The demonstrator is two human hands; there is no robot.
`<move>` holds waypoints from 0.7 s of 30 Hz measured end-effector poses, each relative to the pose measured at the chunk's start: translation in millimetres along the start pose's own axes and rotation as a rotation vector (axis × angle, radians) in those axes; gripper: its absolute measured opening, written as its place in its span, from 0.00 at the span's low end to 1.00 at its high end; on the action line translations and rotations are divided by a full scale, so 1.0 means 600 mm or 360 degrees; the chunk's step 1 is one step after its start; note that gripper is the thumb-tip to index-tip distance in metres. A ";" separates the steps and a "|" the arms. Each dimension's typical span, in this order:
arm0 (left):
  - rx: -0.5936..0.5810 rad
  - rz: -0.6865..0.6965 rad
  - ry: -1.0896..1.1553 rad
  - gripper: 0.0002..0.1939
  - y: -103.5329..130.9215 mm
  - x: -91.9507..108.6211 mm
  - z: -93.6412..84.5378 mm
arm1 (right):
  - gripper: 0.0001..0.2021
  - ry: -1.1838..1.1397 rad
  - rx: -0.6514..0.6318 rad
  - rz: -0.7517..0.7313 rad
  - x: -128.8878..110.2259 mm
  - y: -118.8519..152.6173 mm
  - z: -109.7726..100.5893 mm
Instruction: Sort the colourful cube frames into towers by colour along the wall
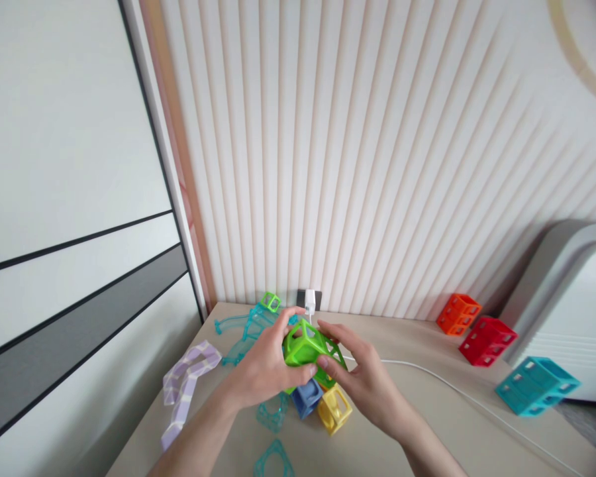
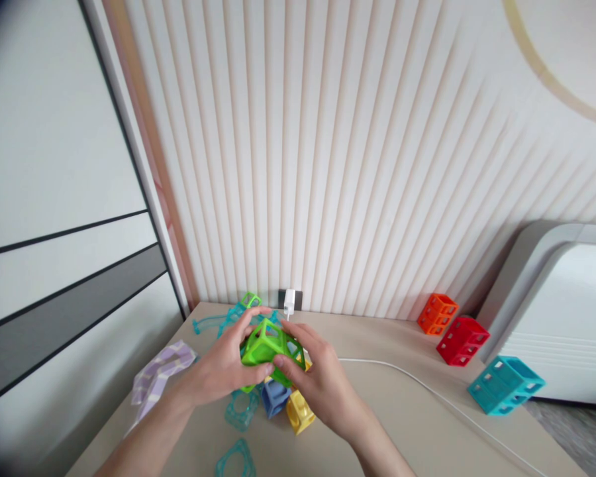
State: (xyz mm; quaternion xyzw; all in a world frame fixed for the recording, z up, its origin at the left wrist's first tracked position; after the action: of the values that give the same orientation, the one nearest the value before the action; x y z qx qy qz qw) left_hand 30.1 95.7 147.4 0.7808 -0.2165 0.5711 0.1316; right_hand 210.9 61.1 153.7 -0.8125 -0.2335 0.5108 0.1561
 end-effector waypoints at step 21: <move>0.0726 -0.0385 -0.1145 0.18 -0.198 -0.201 -0.139 | 0.19 -0.0121 0.0753 0.0103 0.016 -0.006 -0.088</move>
State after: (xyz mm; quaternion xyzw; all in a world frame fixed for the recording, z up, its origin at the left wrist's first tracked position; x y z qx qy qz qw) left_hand -12.0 259.7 64.0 0.9587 -0.0240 0.2767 -0.0619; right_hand 261.2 68.4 170.8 -0.7405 -0.0869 0.5862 0.3169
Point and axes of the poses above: each hand's wrist, its own y-axis away from the middle knuckle, its own z-axis out of the palm, x = y × z, the point moved 5 cm from there along -y, towards the middle knuckle, and after that the axes turned 5 degrees about -z, right-handed, at the moved point
